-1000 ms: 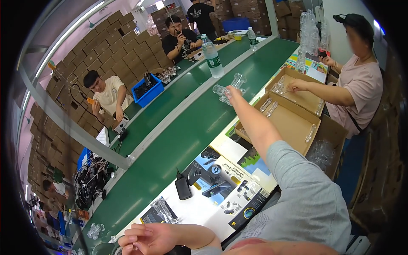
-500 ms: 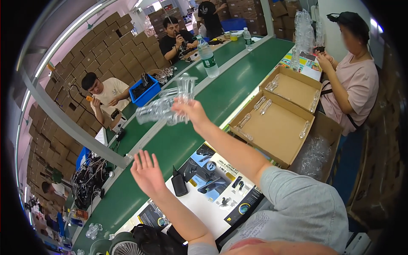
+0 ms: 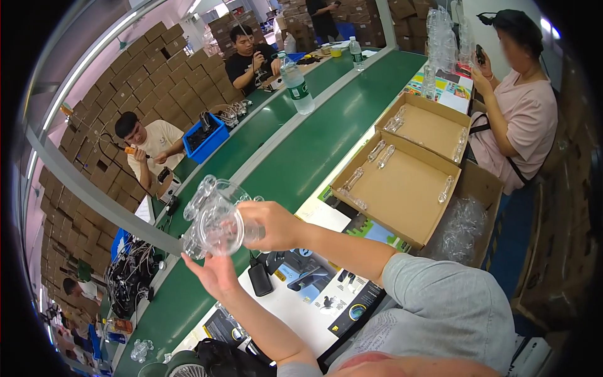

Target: The recorder applies a liquid from a squeeze bottle to clear plastic components and inspects them at a factory production line.

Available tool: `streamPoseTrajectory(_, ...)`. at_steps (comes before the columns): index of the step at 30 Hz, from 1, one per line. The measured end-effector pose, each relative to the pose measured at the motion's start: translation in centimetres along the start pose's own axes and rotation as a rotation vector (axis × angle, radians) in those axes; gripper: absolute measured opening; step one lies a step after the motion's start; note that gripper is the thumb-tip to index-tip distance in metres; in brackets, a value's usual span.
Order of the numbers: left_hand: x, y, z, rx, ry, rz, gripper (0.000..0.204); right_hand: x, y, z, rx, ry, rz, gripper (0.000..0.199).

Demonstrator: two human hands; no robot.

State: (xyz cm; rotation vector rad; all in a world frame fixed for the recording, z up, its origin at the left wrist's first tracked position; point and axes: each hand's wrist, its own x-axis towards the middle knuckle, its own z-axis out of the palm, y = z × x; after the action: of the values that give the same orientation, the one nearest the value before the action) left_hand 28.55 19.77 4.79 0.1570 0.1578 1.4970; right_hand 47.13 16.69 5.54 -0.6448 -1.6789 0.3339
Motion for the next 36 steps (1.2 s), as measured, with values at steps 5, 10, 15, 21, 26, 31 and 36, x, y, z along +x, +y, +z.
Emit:
streamPoseTrajectory(5,0.6,2.4,-1.4,0.018,-0.038,-0.076,0.056,-0.3,-1.3,0.0,-0.028,-0.079,-0.068,0.044)
streamPoseTrajectory(10,1.7,5.9,-4.3,-0.215,-0.293,-0.111,0.062,0.1,-3.1,-0.8,0.075,-0.244,-0.138,0.049)
streamPoseTrajectory(15,0.5,7.0,-2.9,-0.121,-0.005,0.273,0.054,0.2,-4.4,-2.8,0.379,-0.184,0.138,0.053)
streamPoseTrajectory(21,-1.9,7.0,-0.3,0.06,0.156,0.582,0.044,0.6,-4.4,-3.9,0.247,-0.258,0.273,0.069)
streamPoseTrajectory(26,-3.7,6.2,0.4,0.151,-0.313,0.492,0.041,0.1,-4.5,-2.9,0.137,-0.307,0.32,0.06)
streamPoseTrajectory(31,-4.1,6.4,1.2,-0.089,-0.539,0.375,0.046,0.0,-5.1,-3.0,0.101,-0.295,0.262,0.061)
streamPoseTrajectory(36,-4.8,5.0,2.3,-0.134,-0.62,0.356,0.048,0.1,-5.7,-3.3,0.08,-0.335,0.245,0.068)
